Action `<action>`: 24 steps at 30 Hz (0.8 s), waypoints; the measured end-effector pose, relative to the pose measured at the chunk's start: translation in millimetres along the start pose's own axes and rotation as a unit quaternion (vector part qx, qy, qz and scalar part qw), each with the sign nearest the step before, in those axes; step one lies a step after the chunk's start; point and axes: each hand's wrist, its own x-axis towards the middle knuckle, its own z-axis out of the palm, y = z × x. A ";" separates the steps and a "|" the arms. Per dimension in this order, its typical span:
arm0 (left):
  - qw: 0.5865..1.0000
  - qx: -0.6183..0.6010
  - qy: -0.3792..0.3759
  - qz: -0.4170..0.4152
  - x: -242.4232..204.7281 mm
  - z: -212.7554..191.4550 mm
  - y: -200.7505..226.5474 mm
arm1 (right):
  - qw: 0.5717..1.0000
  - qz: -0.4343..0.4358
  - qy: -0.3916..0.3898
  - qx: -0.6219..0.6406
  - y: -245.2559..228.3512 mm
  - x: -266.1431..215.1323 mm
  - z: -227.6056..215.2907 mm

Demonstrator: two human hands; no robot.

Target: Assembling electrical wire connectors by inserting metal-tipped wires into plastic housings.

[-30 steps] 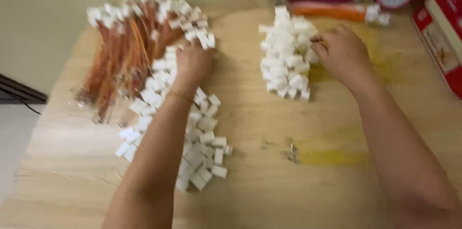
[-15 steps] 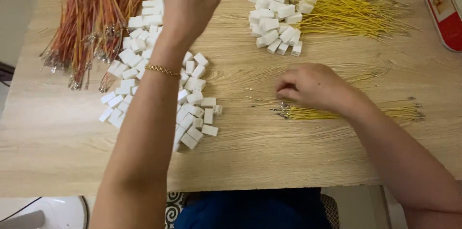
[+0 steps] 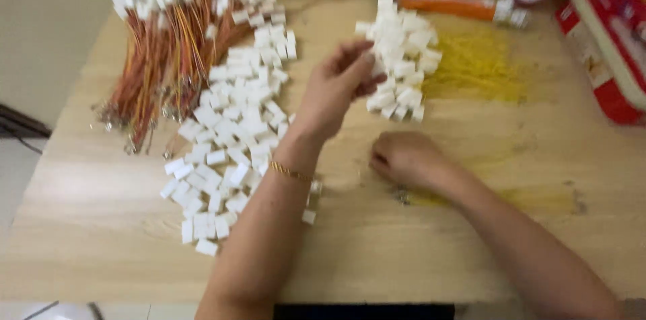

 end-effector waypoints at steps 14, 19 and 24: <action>0.947 -0.299 -0.018 -0.113 9.0 -16.4 -9.0 | 0.901 -0.061 0.352 0.245 25.9 -8.4 -101.5; 0.946 -0.302 -0.016 -0.119 4.2 -16.5 -2.7 | 0.879 -0.088 0.399 0.245 9.0 -7.8 -102.4; 0.944 -0.306 -0.040 -0.117 -1.7 -10.6 5.1 | 0.867 -0.079 0.430 0.240 -0.1 -12.6 -106.8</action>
